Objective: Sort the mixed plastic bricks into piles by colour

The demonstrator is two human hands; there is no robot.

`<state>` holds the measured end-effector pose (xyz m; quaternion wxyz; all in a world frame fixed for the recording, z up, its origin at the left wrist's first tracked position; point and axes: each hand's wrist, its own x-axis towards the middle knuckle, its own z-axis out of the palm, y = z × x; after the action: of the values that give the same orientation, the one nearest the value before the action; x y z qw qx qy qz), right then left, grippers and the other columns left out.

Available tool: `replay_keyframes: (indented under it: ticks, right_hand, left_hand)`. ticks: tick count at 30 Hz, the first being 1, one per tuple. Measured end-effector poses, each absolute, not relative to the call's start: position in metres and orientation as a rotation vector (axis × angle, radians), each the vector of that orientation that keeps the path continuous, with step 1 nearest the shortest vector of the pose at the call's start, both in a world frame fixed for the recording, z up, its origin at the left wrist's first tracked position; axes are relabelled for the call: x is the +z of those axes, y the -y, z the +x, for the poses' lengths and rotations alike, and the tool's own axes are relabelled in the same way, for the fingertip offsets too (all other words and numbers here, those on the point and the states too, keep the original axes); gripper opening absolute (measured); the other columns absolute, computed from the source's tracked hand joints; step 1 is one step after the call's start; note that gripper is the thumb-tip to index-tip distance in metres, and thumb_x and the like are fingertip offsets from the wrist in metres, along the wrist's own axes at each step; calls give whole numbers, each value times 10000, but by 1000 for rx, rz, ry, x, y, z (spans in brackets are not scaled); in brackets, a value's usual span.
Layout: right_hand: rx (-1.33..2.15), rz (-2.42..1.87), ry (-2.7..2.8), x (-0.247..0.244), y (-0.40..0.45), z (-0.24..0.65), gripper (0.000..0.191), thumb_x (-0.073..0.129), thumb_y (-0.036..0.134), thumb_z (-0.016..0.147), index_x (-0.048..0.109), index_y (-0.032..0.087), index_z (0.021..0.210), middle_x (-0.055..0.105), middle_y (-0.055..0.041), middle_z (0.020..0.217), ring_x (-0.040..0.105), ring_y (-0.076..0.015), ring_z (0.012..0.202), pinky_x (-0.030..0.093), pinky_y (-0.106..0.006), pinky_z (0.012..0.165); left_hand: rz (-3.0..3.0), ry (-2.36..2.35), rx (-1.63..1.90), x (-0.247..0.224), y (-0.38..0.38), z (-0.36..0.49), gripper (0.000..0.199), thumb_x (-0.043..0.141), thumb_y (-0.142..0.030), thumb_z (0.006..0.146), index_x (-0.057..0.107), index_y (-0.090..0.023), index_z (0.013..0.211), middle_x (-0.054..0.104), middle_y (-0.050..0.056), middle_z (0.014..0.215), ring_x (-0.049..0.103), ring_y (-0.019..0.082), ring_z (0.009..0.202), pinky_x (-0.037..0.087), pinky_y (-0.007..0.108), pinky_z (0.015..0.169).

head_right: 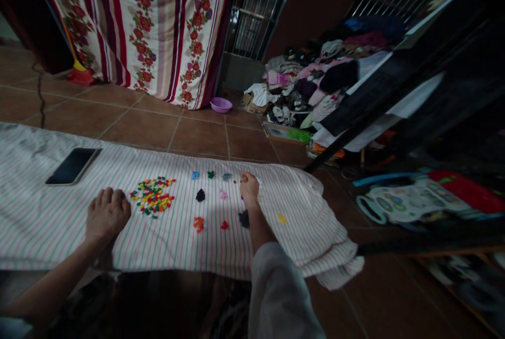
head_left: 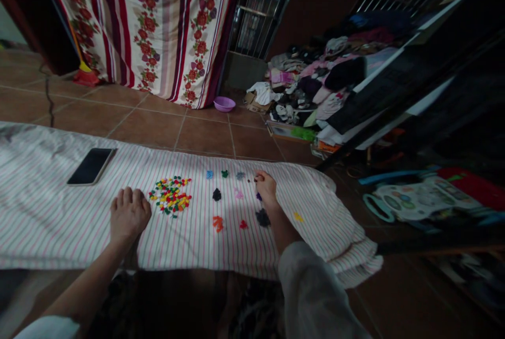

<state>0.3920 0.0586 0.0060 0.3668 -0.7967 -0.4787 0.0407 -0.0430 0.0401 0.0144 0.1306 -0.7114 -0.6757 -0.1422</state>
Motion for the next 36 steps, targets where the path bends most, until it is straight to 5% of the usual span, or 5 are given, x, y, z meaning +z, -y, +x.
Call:
replay_keyframes:
  ticks: [8,17,36]
  right_hand:
    - [41,-2080,1881,16,-38,373,401,448,27,815,765,230,954,708,-53,1095,518,-211,1050,392,-331,953]
    - [-33,-2136,1865,17,-32,388,437,413,6,808,746,178,1032,696,-87,1127,475,-235,1107,333,-359,992]
    - [-17,-1814,1628,15,23,345,348,407,125,805,722,170,946,704,-103,1032,624,-200,1008,470,-349,970]
  left_hand:
    - [-2075,1981,-455,13,-41,-43,346,345,-285,877,589,-106,1045,573,217,1210,473,332,1218,357,446,981]
    - [-2078,1973,-463,12,-40,-43,325,335,-278,887,581,-116,1024,588,200,1137,482,333,1206,370,453,969]
    - [-2097,1975,-493,14,-40,-44,334,334,-284,884,596,-110,995,602,202,1084,505,333,1164,376,450,943]
